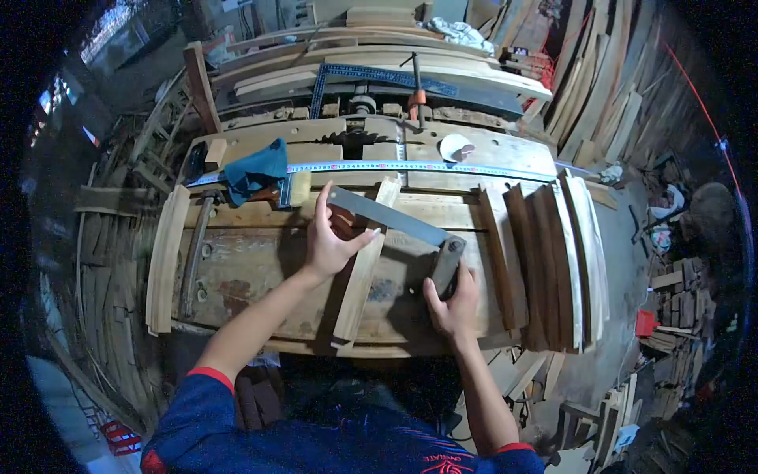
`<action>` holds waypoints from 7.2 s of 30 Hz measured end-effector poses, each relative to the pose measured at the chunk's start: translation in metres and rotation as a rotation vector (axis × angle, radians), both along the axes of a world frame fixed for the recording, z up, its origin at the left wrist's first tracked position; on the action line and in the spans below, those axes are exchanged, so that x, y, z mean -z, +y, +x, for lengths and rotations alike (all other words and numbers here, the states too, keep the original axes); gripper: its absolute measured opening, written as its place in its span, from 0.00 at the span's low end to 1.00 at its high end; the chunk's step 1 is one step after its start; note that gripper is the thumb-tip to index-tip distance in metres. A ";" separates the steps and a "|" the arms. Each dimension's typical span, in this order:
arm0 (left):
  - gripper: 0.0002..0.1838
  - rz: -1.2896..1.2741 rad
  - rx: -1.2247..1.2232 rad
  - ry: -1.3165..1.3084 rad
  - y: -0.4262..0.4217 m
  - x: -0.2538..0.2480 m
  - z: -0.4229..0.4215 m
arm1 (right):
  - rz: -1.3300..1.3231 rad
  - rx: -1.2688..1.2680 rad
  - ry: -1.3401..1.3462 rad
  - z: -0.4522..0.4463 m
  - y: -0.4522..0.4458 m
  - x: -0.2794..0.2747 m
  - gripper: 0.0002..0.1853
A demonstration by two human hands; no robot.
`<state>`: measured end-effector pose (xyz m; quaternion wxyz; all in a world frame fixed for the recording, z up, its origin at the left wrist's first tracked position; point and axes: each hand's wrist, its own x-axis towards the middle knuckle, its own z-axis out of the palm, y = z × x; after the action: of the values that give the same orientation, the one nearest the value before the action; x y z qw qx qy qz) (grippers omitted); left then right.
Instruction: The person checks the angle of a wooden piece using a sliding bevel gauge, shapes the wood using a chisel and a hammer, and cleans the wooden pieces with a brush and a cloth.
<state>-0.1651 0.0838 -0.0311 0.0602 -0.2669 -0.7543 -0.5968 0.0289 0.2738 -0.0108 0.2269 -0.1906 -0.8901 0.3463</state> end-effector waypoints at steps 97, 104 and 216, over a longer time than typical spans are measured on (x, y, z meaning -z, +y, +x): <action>0.48 -0.456 -0.236 0.282 -0.071 -0.002 0.161 | -0.367 -0.608 0.068 -0.110 0.007 -0.034 0.08; 0.44 -0.486 -0.194 0.343 -0.073 0.002 0.160 | 0.382 -0.634 -0.164 -0.126 -0.032 -0.063 0.08; 0.12 -0.609 -0.172 0.371 -0.068 -0.045 0.074 | 0.395 -0.394 0.076 -0.027 -0.015 -0.015 0.29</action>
<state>-0.0910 0.0162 0.0137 0.1636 -0.3117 -0.8935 -0.2789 0.0021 0.2592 0.0043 0.2211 0.0471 -0.9512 0.2101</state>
